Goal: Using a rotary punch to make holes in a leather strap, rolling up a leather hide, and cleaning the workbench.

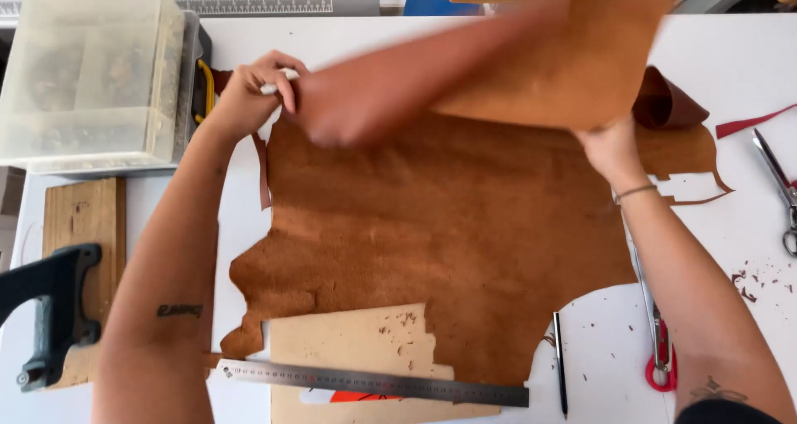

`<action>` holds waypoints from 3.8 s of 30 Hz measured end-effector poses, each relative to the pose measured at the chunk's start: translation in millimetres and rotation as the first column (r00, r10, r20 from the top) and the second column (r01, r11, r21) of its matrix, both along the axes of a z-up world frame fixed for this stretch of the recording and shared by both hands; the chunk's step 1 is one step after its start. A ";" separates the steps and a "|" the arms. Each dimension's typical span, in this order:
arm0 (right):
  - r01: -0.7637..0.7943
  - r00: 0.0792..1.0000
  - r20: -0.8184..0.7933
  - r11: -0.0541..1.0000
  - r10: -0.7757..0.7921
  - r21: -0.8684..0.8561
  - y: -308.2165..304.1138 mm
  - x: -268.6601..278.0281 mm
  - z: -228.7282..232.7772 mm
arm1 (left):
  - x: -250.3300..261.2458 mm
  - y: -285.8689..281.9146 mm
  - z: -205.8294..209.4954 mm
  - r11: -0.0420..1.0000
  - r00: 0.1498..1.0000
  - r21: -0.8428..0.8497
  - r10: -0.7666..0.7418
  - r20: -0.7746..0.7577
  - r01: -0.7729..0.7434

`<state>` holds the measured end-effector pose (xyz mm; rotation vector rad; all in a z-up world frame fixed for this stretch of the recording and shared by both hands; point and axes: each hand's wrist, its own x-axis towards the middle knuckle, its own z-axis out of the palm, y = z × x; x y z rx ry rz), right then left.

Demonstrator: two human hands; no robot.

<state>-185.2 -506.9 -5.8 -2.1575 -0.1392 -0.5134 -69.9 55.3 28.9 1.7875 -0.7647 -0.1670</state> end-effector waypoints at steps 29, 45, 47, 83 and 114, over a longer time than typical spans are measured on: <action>-0.226 0.952 -0.066 0.539 0.299 -0.812 85.1 -105.9 48.2 | -222.3 -79.6 -1.1 0.446 0.880 0.804 -0.069 0.469 -0.393; -0.430 0.902 -0.381 0.486 0.202 -0.761 80.3 -109.5 55.5 | -202.1 -40.8 -52.1 0.303 0.788 0.771 0.482 0.383 -0.560; -0.428 0.904 -0.373 0.462 0.209 -0.777 82.1 -113.9 44.8 | -204.0 -40.7 -58.4 0.290 0.804 0.799 0.476 0.356 -0.526; -0.104 0.785 0.151 0.369 0.601 -0.924 82.1 -114.8 17.4 | -198.6 -12.7 -7.9 0.422 0.372 0.336 0.003 0.928 -0.842; 0.189 0.824 0.271 0.208 0.497 -0.960 135.6 -111.3 39.6 | -164.2 -103.3 -45.2 0.522 0.417 0.686 -0.548 0.725 -0.507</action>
